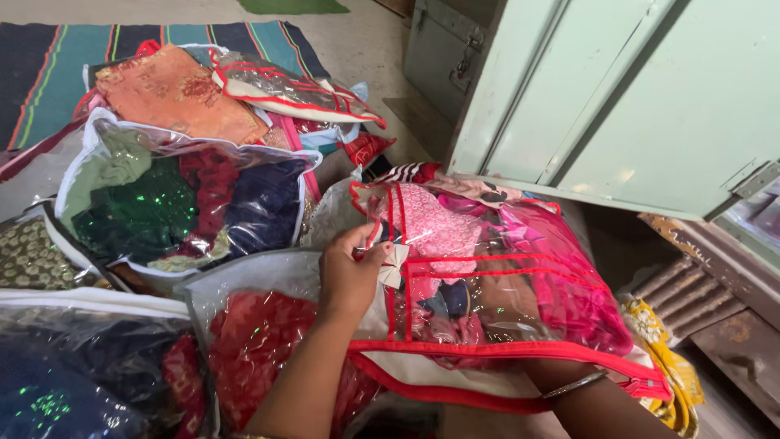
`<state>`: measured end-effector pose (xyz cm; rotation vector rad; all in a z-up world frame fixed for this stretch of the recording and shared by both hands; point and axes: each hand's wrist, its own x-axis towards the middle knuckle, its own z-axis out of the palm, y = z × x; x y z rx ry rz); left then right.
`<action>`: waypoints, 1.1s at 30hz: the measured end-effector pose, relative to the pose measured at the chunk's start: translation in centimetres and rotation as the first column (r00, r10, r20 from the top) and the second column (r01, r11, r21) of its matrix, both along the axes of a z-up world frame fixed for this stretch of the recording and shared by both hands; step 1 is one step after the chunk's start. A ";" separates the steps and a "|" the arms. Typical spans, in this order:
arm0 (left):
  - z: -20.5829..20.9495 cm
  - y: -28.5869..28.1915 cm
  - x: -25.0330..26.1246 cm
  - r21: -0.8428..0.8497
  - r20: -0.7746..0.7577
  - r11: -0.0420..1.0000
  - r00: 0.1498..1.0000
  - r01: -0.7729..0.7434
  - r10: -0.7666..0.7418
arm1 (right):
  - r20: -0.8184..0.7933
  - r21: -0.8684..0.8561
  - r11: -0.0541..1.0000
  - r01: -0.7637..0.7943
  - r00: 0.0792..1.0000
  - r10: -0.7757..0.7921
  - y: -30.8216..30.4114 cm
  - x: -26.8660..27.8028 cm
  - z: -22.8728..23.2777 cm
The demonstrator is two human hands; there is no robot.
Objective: The person sits on the floor and packs folded clothes into clear plastic zip-lock bags. They open the bags, insert the clothes, press out air, and seal the zippers. The person handles multiple bags containing different colored garments.
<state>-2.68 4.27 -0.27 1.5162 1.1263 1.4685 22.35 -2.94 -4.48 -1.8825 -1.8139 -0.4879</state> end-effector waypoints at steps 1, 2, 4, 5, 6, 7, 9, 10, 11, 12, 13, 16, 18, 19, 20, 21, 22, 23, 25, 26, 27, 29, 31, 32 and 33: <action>0.1 0.1 0.1 0.089 -0.014 0.996 0.999 -0.029 0.030 | 0.001 0.007 1.000 0.014 1.000 -0.014 0.5 0.4 0.4; 0.4 0.2 0.1 0.177 -0.025 0.983 0.998 -0.057 0.062 | 0.006 0.021 0.999 0.028 1.000 -0.028 1.0 0.8 0.7; 1.1 0.3 0.2 0.018 0.126 0.999 0.992 0.029 -0.031 | 0.008 0.027 0.998 0.053 0.999 -0.053 1.4 1.1 1.0; 1.4 0.3 0.3 -0.062 0.203 0.995 0.977 0.083 -0.068 | 0.013 0.028 0.998 0.062 0.998 -0.062 1.2 1.3 1.0; 1.6 0.3 0.3 -0.049 0.190 0.996 0.980 0.074 -0.063 | 0.011 0.031 0.997 0.074 0.997 -0.074 1.3 1.3 0.9; 1.6 0.3 0.3 -0.036 0.176 0.997 0.983 0.064 -0.057 | 0.009 0.035 0.996 0.081 0.997 -0.082 1.3 1.5 0.9; 1.2 0.7 0.1 0.034 0.075 0.999 0.997 -0.009 0.007 | 0.004 0.026 0.995 0.095 0.995 -0.095 1.4 1.3 0.4; 0.8 1.0 0.0 0.096 -0.010 0.993 0.998 -0.066 0.068 | -0.002 0.011 0.995 0.099 0.995 -0.099 1.4 1.0 0.0; 0.4 1.4 -0.1 0.170 -0.090 0.978 0.987 -0.118 0.135 | -0.002 0.016 0.995 0.100 0.995 -0.100 1.6 0.8 -0.3; -0.2 1.8 -0.3 -0.013 -0.063 0.997 0.996 -0.072 0.071 | -0.004 0.007 0.994 0.108 0.994 -0.108 1.8 0.2 -0.7; -0.7 2.1 -0.3 -0.192 -0.020 0.981 1.000 -0.014 0.011 | 0.000 0.005 0.993 0.114 0.993 -0.114 1.7 -0.2 -1.1; -2.2 2.9 -0.3 -0.293 -0.125 0.955 0.992 -0.039 0.002 | 0.000 0.013 0.991 0.133 0.991 -0.133 2.1 -1.0 -2.0; -2.9 3.0 -0.3 -0.251 -0.236 0.964 0.971 -0.086 0.025 | -0.001 0.001 0.989 0.145 0.989 -0.145 2.0 -1.0 -2.5; -2.9 3.2 -0.2 -0.243 -0.271 0.965 0.962 -0.094 0.026 | -0.006 -0.006 0.989 0.148 0.989 -0.148 2.0 -1.1 -2.7; -2.7 3.1 -0.2 -0.236 -0.306 0.966 0.952 -0.103 0.026 | -0.002 -0.009 0.988 0.157 0.988 -0.157 2.1 -0.8 -2.6; -2.3 3.0 -0.3 -0.238 -0.363 0.965 0.932 -0.107 0.014 | -0.006 -0.021 0.986 0.164 0.986 -0.164 1.9 -0.7 -2.6; -1.8 2.8 -0.6 -0.240 -0.419 0.964 0.908 -0.113 0.002 | -0.010 -0.034 0.985 0.171 0.985 -0.171 1.7 -0.6 -2.6; -1.0 2.6 -0.8 -0.236 -0.470 0.964 0.883 -0.119 -0.007 | -0.015 -0.040 0.983 0.177 0.984 -0.178 1.6 -0.4 -2.3; 0.5 1.3 -1.7 -0.366 -0.532 0.928 0.833 -0.065 -0.152 | -0.034 -0.080 0.979 0.186 0.981 -0.189 1.7 -0.3 -1.8; 1.0 0.6 -2.2 -0.431 -0.553 0.901 0.802 -0.045 -0.225 | -0.039 -0.095 0.977 0.192 0.980 -0.196 1.6 -0.4 -1.4; 1.4 0.0 -2.8 -0.490 -0.561 0.872 0.771 -0.016 -0.301 | -0.052 -0.130 0.973 0.193 0.978 -0.201 1.2 -0.5 -1.1; 1.4 -1.0 -3.9 -0.601 -0.558 0.798 0.696 0.036 -0.452 | -0.092 -0.212 0.960 0.185 0.974 -0.208 0.3 -1.0 -0.1; 0.6 -1.7 -4.8 -0.575 -0.561 0.816 0.700 0.054 -0.442 | -0.185 -0.341 0.929 0.141 0.959 -0.214 -1.0 -1.6 1.5; 0.3 -1.8 -5.0 -0.561 -0.565 0.826 0.700 0.062 -0.436 | -0.236 -0.409 0.906 0.108 0.947 -0.220 -1.7 -1.9 2.4; 0.0 -2.1 -5.3 -0.612 -0.518 0.787 0.710 0.081 -0.476 | -0.287 -0.480 0.874 0.080 0.927 -0.242 -2.5 -2.2 3.3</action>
